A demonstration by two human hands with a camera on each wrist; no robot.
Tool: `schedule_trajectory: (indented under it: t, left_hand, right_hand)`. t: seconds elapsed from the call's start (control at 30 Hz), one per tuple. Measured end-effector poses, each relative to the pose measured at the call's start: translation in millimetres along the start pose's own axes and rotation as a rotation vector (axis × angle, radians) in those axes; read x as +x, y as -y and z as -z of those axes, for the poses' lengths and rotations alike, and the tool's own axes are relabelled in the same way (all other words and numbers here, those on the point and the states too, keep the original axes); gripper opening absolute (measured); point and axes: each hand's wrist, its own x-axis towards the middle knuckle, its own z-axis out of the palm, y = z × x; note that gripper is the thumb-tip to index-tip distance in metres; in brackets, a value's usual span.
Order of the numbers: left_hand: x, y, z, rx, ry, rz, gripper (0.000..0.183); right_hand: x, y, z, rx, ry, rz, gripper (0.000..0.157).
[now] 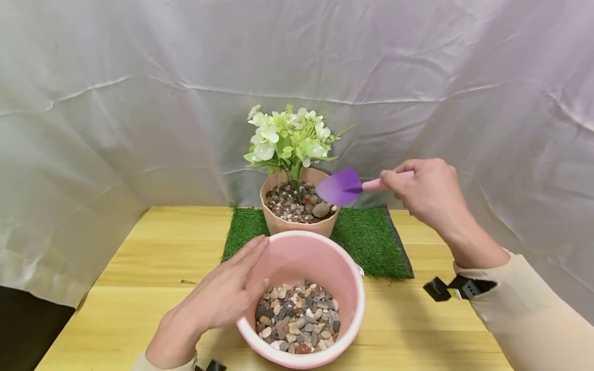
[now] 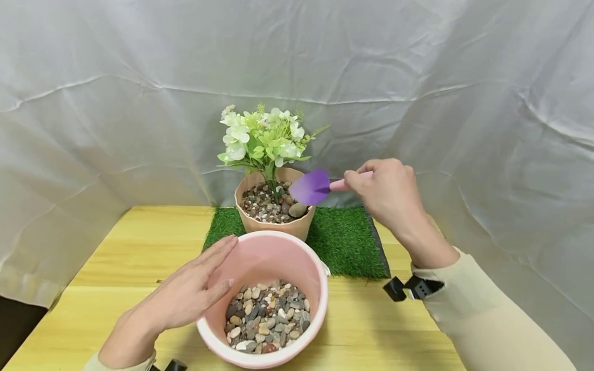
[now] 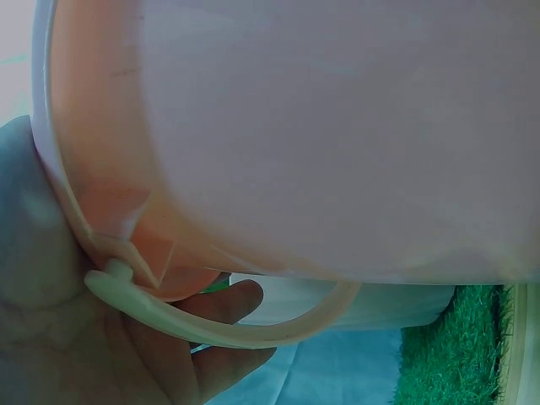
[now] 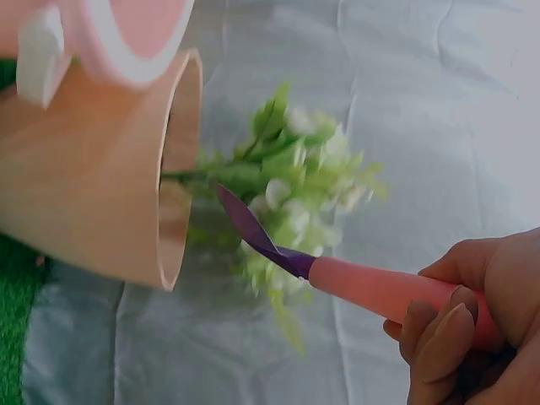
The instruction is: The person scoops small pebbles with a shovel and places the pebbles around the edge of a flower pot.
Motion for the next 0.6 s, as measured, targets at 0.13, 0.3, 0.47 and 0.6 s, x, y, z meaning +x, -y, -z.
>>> schedule_trajectory:
  t: [0.13,0.3,0.47,0.6]
  left_hand:
    - [0.9,-0.4,0.7,0.007,0.004,-0.01,0.076]
    - [1.8,-1.1,1.6,0.009,0.009,-0.01,0.077]
    - [2.1,-1.7,1.6,0.011,0.002,-0.003,0.078]
    - [1.5,-1.5,0.8,0.012,0.0,0.0,0.079]
  right_hand:
    - [-25,8,-2.8,0.037,0.093,0.064,0.033]
    - [-48,18,-15.2,-0.013,0.199,0.257,0.019]
    - [-59,22,-33.6,-0.201,0.241,0.531,0.018]
    - [-65,22,-47.7,-0.318,0.263,0.669,0.029]
